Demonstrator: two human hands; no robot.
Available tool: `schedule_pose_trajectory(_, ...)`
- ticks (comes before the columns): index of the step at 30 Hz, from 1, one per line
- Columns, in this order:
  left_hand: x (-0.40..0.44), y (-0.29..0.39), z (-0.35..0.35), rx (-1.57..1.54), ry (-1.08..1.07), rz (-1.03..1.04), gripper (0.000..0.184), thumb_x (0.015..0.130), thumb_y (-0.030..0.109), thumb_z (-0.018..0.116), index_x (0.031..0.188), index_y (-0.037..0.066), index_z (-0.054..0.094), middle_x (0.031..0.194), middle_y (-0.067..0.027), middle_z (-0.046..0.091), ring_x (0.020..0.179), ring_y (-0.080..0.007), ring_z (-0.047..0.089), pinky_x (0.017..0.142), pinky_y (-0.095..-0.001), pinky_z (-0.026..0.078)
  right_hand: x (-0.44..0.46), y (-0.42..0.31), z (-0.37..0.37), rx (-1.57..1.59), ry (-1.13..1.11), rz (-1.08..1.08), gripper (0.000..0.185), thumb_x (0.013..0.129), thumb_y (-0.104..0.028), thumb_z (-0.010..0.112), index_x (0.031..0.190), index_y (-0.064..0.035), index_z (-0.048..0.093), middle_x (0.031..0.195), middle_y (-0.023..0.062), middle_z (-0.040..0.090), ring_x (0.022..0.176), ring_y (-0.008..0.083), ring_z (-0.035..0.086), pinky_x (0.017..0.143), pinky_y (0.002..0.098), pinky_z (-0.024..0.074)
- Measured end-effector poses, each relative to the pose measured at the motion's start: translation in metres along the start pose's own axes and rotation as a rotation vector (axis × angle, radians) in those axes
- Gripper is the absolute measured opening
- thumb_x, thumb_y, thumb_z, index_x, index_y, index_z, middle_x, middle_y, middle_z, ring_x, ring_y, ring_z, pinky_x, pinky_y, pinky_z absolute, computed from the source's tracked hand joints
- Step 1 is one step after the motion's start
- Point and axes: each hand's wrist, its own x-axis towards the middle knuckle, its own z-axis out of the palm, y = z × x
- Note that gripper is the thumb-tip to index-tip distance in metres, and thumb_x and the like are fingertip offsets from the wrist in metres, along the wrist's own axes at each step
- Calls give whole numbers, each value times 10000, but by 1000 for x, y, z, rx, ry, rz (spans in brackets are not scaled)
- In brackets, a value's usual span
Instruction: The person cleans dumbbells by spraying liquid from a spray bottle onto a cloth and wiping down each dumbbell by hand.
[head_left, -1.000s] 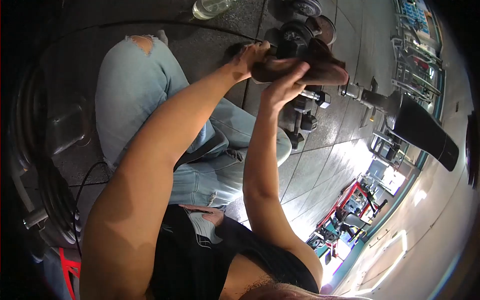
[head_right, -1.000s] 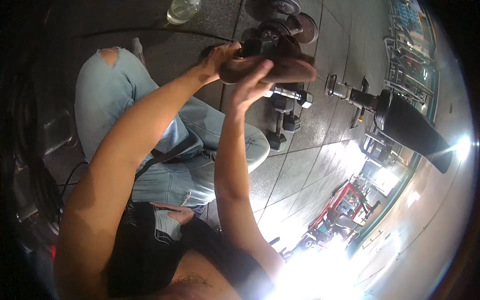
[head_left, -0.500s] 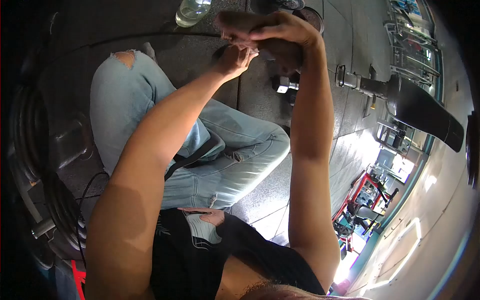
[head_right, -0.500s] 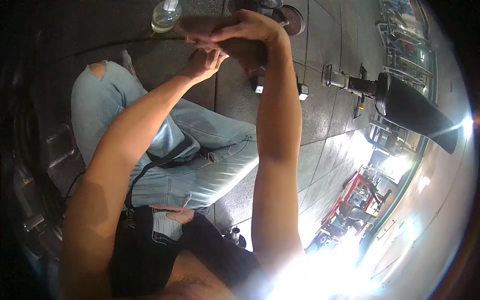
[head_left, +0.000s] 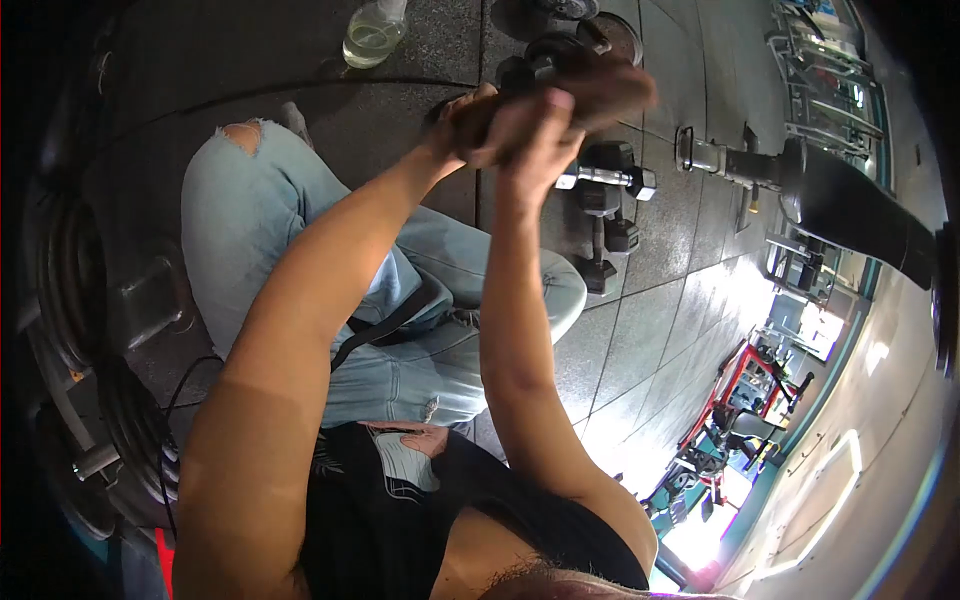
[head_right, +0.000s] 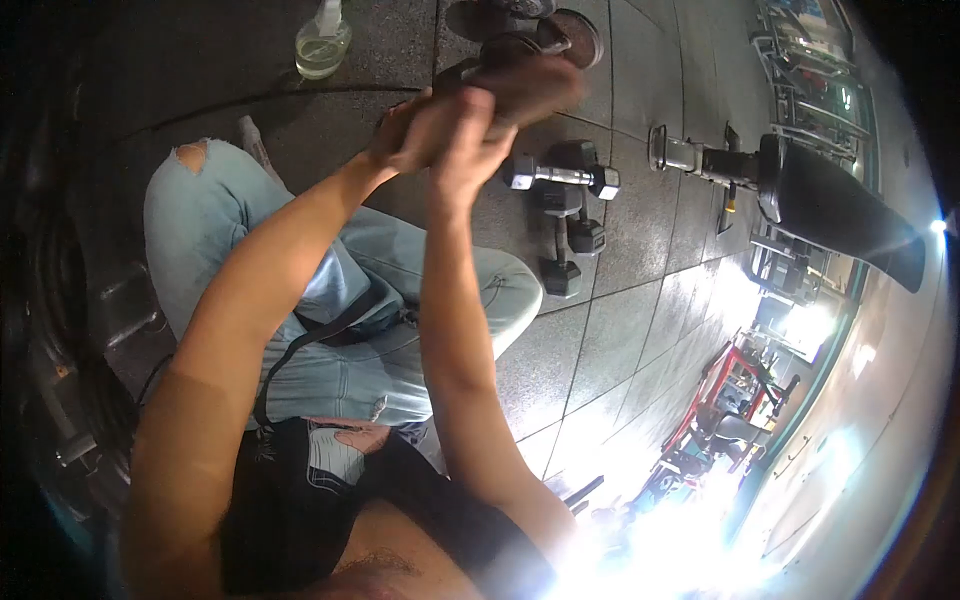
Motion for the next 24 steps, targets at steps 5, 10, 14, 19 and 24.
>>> schedule_pose_trajectory(5, -3, 9, -10, -579, 62, -146, 322, 1010, 262, 401, 1156, 17, 551, 1062, -204, 644, 994, -336, 628, 872, -398, 491, 2, -19, 24, -1028, 38, -603, 697, 638, -237, 832, 1284, -144, 586, 1386, 243, 431, 1278, 453, 424, 1060, 493, 381)
schedule_pose_trajectory(10, -7, -82, 16, -283, -34, -113, 304, 972, 182, 440, 1114, -56, 565, 1027, -225, 626, 965, -352, 618, 853, -420, 484, 48, -43, 31, -1730, -649, -428, 313, 660, -267, 755, 954, -160, 742, 1159, 131, 633, 1144, 389, 550, 940, 501, 457)
schedule_pose_trajectory(14, 9, -110, 19, 217, -12, 150, 240, 838, 87, 554, 1050, -26, 551, 890, -210, 612, 849, -381, 626, 753, -472, 502, 106, -62, 35, -1659, -926, -173, 250, 813, -299, 685, 981, -120, 729, 1108, 107, 660, 1056, 279, 589, 939, 451, 447)
schedule_pose_trajectory(19, 10, -61, 8, 747, 92, 596, 255, 855, 157, 657, 1019, -5, 548, 850, -190, 595, 730, -386, 617, 642, -471, 517, 182, 56, -32, -485, -1455, 232, 363, 909, -229, 626, 1227, -57, 595, 1194, 104, 636, 1045, 185, 605, 890, 370, 465)
schedule_pose_trajectory(24, 6, -31, -4, 665, -124, 35, 505, 832, 224, 718, 1239, 6, 511, 1050, -215, 620, 973, -402, 622, 853, -467, 517, 69, 21, -24, 520, -86, 342, 496, 925, -425, 630, 1147, 18, 605, 1057, 81, 649, 1003, 171, 596, 868, 328, 484)
